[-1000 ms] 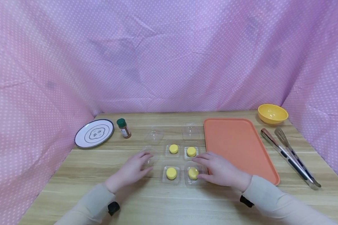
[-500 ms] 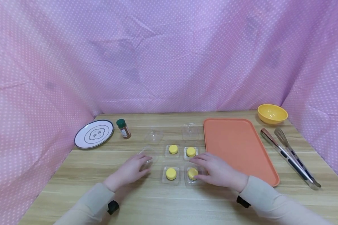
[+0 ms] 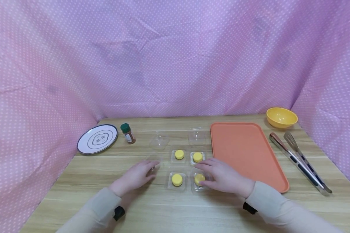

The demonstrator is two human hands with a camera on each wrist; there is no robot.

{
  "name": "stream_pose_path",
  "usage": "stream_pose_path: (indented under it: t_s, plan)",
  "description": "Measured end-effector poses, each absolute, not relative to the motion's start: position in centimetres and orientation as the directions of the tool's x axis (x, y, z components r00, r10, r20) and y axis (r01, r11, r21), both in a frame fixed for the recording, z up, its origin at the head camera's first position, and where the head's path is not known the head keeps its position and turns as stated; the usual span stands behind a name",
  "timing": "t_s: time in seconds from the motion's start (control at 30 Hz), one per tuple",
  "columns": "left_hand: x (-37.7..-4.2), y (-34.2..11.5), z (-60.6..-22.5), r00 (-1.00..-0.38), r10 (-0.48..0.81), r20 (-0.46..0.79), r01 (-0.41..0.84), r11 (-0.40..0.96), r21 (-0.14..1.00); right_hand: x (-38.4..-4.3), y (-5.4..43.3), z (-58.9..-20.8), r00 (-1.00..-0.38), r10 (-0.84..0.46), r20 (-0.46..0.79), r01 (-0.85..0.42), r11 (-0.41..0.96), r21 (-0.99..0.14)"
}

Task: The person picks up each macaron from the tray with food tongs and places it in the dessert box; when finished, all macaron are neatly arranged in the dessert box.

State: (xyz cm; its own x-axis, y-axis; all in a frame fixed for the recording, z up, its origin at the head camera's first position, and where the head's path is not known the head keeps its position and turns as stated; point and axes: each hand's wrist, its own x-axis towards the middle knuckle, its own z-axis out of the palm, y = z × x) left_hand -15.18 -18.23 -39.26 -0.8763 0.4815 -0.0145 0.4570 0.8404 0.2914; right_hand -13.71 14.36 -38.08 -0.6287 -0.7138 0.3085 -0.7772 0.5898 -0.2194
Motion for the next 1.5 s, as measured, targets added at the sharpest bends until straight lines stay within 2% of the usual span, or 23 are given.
stream_pose_path:
  t_s: [0.17, 0.5, 0.77, 1.0, 1.27, 1.5]
  plan:
    - [-15.5, -18.0, -39.2, -0.87, 0.492, 0.017, 0.467, 0.814, 0.345, -13.7, 14.3, -38.1, -0.63, -0.716, 0.299, -0.776, 0.586, -0.232]
    - [-15.6, -18.0, -39.2, -0.846, 0.504, 0.171, 0.53, 0.771, 0.351, -13.7, 14.5, -38.2, -0.643, -0.712, 0.284, -0.766, 0.585, -0.267]
    - [-15.7, -18.0, -38.7, -0.84, 0.492, 0.228, 0.542, 0.769, 0.339, -13.9, 14.5, -38.6, -0.633, -0.715, 0.298, -0.774, 0.573, -0.27]
    - [-16.0, -18.1, -38.0, -0.885, 0.401, 0.237, 0.463, 0.81, 0.361, -14.2, 14.5, -38.6, -0.633, -0.709, 0.311, -0.774, 0.562, -0.292]
    - [-16.5, -18.6, -37.3, -0.912, 0.313, 0.266, 0.404, 0.802, 0.44, -14.7, 14.5, -38.4, -0.681, -0.671, 0.293, -0.726, 0.569, -0.385]
    - [-16.7, -18.8, -36.9, -0.929, 0.251, 0.27, 0.361, 0.772, 0.523, -15.0, 14.6, -38.4, -0.707, -0.644, 0.292, -0.7, 0.577, -0.422]
